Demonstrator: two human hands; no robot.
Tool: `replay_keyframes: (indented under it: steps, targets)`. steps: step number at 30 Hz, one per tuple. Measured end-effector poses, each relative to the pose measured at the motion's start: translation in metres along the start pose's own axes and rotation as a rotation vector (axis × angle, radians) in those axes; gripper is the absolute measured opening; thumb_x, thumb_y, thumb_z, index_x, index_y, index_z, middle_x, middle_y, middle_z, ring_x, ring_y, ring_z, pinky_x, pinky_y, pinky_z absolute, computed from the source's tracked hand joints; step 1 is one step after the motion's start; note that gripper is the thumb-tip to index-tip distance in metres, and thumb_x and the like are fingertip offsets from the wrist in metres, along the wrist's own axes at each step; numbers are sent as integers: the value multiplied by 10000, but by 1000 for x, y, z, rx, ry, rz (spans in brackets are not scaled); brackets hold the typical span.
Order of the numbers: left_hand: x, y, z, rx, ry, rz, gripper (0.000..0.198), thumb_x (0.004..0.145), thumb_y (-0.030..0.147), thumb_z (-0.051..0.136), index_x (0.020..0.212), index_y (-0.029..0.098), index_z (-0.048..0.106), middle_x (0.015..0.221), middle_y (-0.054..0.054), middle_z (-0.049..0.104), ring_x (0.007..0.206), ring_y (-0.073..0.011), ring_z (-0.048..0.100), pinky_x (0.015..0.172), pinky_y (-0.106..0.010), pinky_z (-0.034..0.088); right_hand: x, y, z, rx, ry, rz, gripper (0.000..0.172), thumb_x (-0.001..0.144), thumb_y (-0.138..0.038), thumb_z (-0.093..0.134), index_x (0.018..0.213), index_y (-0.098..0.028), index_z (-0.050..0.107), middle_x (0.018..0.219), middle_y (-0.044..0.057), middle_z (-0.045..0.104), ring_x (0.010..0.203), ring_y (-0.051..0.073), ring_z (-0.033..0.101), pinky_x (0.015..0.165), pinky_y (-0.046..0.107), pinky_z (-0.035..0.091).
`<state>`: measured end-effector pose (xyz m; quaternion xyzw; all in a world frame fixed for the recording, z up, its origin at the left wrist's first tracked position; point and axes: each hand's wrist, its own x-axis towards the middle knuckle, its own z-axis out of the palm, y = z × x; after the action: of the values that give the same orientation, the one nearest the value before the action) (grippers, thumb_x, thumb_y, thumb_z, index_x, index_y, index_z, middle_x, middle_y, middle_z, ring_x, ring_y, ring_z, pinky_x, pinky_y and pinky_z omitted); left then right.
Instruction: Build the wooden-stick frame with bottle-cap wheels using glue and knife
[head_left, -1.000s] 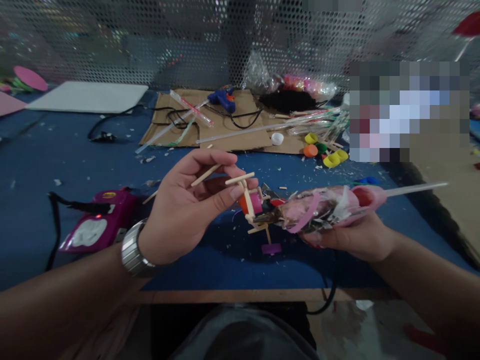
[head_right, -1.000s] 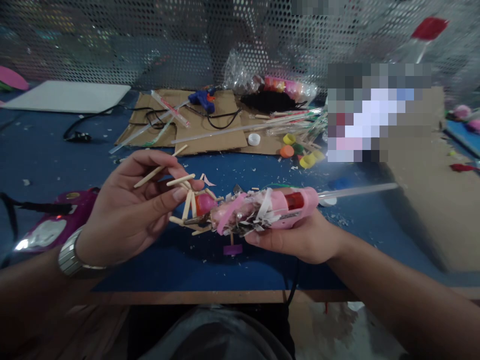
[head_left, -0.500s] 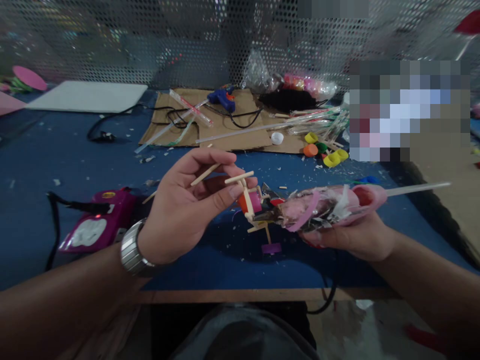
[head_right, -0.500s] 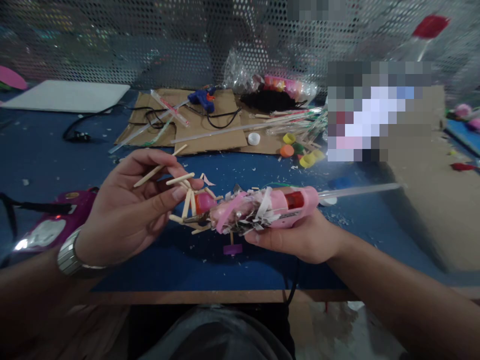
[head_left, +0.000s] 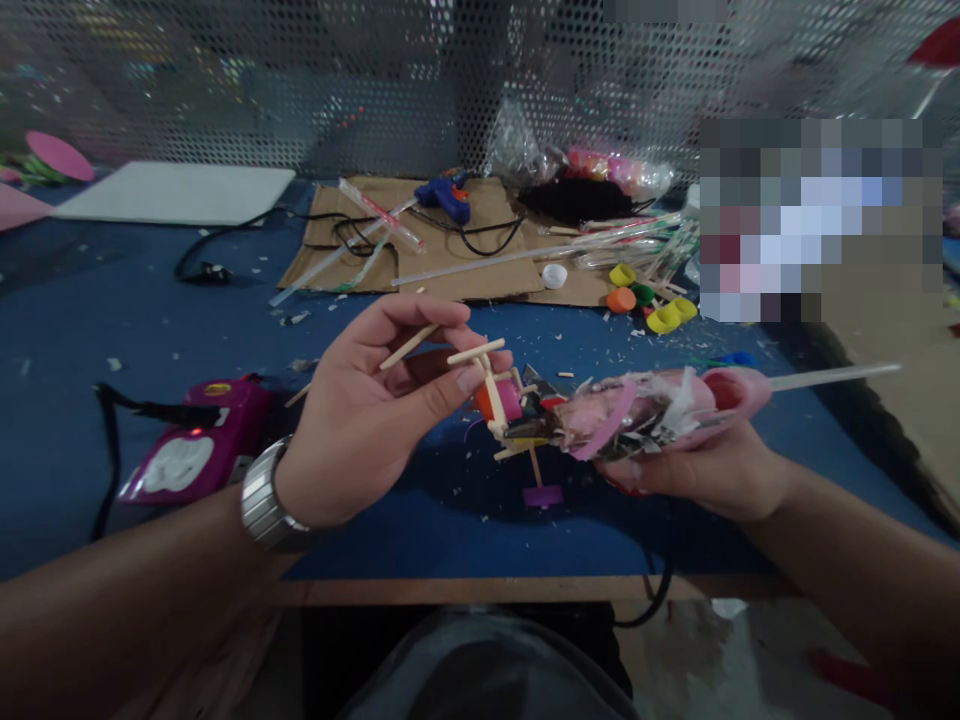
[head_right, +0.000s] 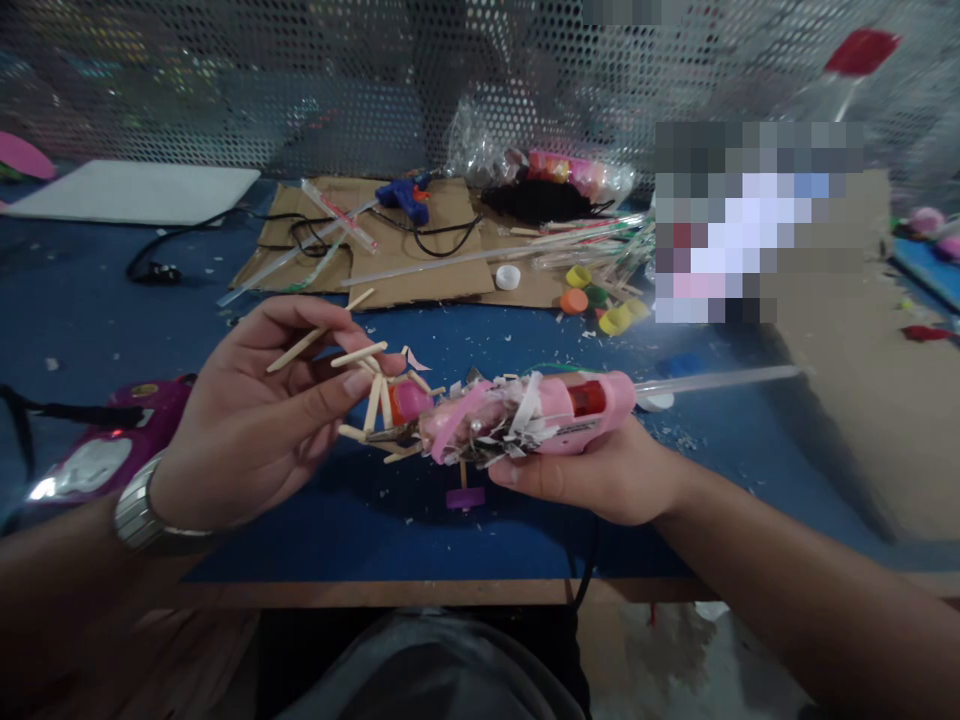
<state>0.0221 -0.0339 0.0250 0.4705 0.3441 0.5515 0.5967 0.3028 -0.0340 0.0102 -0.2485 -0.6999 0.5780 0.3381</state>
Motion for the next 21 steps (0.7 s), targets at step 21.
replay_keyframes:
  steps: [21]
  targets:
    - [3,1,0,-7,34,-14,328,786,136,1007,997,303,820,936,46,782,1069,-207,853,974,-274,738,-2,0,4,100,85,145,221,915,-286,869,1129,-245,830,687,-29,627,746,178,677,757,313,628]
